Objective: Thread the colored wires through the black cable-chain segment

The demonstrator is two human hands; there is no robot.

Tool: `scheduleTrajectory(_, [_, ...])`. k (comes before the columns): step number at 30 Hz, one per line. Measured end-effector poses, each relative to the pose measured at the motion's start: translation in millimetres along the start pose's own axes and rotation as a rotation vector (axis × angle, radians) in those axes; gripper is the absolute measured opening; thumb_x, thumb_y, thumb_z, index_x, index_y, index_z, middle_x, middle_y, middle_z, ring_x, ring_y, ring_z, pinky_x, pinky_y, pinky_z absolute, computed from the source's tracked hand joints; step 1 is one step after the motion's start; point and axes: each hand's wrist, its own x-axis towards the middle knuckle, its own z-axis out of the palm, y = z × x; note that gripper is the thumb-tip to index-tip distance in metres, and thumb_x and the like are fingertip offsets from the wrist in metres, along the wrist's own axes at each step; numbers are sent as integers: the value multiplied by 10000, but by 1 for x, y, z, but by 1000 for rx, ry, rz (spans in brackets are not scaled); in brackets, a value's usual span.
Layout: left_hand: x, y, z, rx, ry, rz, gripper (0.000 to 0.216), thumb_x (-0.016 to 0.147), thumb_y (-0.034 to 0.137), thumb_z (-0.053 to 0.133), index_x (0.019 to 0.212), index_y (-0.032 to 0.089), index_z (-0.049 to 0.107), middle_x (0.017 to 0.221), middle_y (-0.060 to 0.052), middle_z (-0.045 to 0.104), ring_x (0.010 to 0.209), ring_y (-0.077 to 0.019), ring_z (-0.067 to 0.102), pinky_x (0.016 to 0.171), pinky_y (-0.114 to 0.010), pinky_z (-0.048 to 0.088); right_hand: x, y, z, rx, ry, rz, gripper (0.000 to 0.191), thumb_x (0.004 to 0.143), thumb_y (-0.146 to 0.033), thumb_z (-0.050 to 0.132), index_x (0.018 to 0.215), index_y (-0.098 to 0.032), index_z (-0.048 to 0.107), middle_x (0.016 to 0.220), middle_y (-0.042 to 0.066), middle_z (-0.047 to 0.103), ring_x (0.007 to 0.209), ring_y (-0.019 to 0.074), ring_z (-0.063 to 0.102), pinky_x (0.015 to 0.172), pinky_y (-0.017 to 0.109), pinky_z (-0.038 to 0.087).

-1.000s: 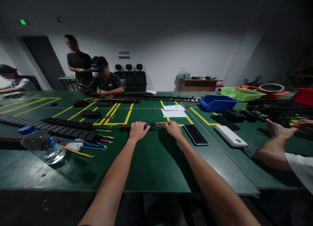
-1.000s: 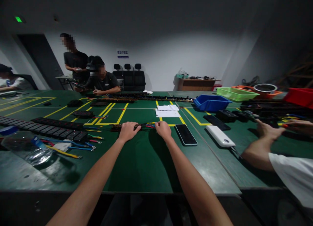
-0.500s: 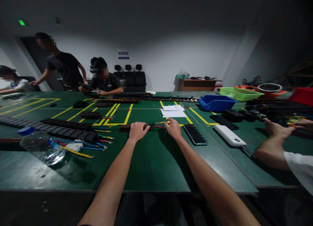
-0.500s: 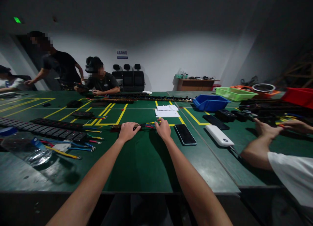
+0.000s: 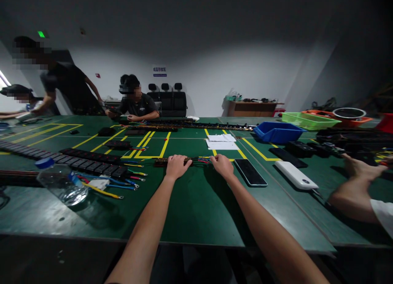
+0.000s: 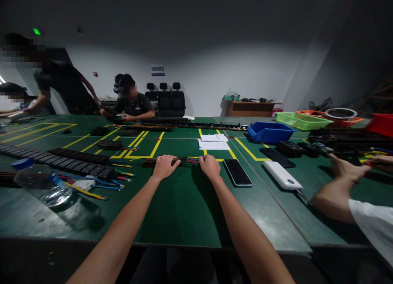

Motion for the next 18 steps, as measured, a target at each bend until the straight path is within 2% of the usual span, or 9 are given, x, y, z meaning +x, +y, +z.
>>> scheduleTrajectory(4, [-1,0,-1,8,-7,-7,537,1017,595,355,1153,223,717,1169,-98,737,1102,-282,632,1008,-455,405,-1,-1,1,29,1,-13,376,981,-481,490,916,-204,735,939,98,725,875,233,666,678,278,405])
scheduleTrajectory(11, [-1,1,0,14,-3,-13,532,1017,592,361,1160,224,717,1186,-95,734,1114,-277,627,1009,-447,399,3,0,8,38,170,-169,226,998,-381,526,964,-210,670,1029,62,676,903,187,608,673,267,361])
scheduleTrajectory(18, [-2,0,-1,-10,-3,-3,544,1021,596,338,1143,229,720,1163,-91,740,1100,-273,636,1019,-448,406,3,5,7,34,81,-142,251,1004,-397,530,959,-204,684,981,70,686,869,187,605,653,274,341])
